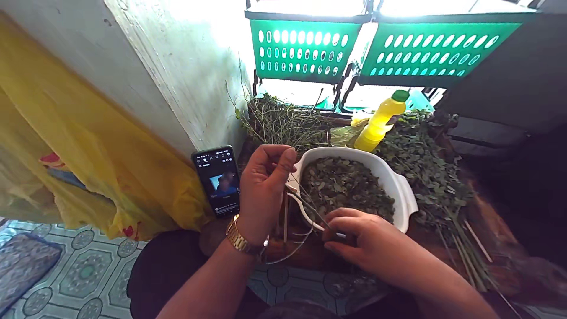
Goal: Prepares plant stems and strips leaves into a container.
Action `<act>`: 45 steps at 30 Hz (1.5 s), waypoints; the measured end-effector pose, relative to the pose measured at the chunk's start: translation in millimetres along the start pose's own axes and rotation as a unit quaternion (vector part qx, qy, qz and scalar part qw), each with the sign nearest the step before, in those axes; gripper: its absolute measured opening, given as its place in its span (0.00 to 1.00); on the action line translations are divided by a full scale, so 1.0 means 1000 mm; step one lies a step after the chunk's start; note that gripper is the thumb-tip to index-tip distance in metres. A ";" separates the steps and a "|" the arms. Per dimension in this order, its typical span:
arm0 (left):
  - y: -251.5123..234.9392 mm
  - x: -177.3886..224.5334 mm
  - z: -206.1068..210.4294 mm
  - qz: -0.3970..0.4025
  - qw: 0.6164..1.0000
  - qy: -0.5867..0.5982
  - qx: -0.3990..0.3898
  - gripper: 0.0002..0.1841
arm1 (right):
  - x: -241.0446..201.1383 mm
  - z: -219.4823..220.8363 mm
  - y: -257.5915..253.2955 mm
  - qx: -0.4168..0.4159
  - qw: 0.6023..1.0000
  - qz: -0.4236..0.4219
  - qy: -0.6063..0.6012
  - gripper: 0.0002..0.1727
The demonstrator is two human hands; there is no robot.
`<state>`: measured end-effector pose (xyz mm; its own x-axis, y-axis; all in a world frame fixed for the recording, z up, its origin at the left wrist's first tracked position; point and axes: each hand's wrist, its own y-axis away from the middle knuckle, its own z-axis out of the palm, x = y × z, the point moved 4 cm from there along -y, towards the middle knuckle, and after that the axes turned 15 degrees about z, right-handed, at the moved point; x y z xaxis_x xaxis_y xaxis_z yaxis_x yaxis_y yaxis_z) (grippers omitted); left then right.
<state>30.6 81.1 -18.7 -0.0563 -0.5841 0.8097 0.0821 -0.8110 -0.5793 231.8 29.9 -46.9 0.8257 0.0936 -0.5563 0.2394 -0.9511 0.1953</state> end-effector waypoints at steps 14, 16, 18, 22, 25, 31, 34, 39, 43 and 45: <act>0.004 0.044 0.002 0.181 0.923 -0.321 -0.110 0.21 | -0.031 -0.114 0.059 0.261 0.925 -0.112 0.254 0.18; 0.007 0.059 0.002 0.200 0.924 -0.299 -0.126 0.21 | -0.053 -0.112 0.063 0.249 0.905 -0.157 0.307 0.16; 0.010 0.062 0.003 0.177 0.947 -0.209 -0.167 0.21 | -0.072 -0.100 0.066 0.239 0.888 -0.200 0.339 0.14; 0.023 0.043 0.021 -0.103 0.950 0.103 -0.277 0.18 | -0.090 -0.067 0.061 0.238 0.861 -0.272 0.358 0.13; 0.034 0.029 0.035 -0.241 0.907 0.230 -0.257 0.21 | -0.086 -0.050 0.049 0.231 0.854 -0.297 0.361 0.12; 0.043 0.019 0.045 -0.278 0.890 0.313 -0.181 0.23 | -0.068 -0.044 0.038 0.253 0.863 -0.291 0.325 0.12; 0.043 0.016 0.046 -0.256 0.895 0.333 -0.149 0.23 | -0.057 -0.037 0.036 0.288 0.863 -0.299 0.289 0.13; 0.041 0.004 0.038 -0.233 0.931 0.276 -0.047 0.13 | -0.034 -0.019 0.035 0.332 0.871 -0.306 0.194 0.17; 0.039 -0.006 0.035 -0.217 0.941 0.259 -0.016 0.10 | -0.019 -0.015 0.032 0.395 0.875 -0.271 0.074 0.13; 0.039 -0.009 0.036 -0.221 0.943 0.247 -0.010 0.11 | -0.014 -0.020 0.030 0.423 0.876 -0.231 -0.001 0.10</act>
<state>69.9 55.7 -45.4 -0.5375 -0.1293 0.8333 -0.0762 -0.9767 -0.2007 237.3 5.7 -17.1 0.7396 0.5266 -0.4191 0.0829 -0.6893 -0.7197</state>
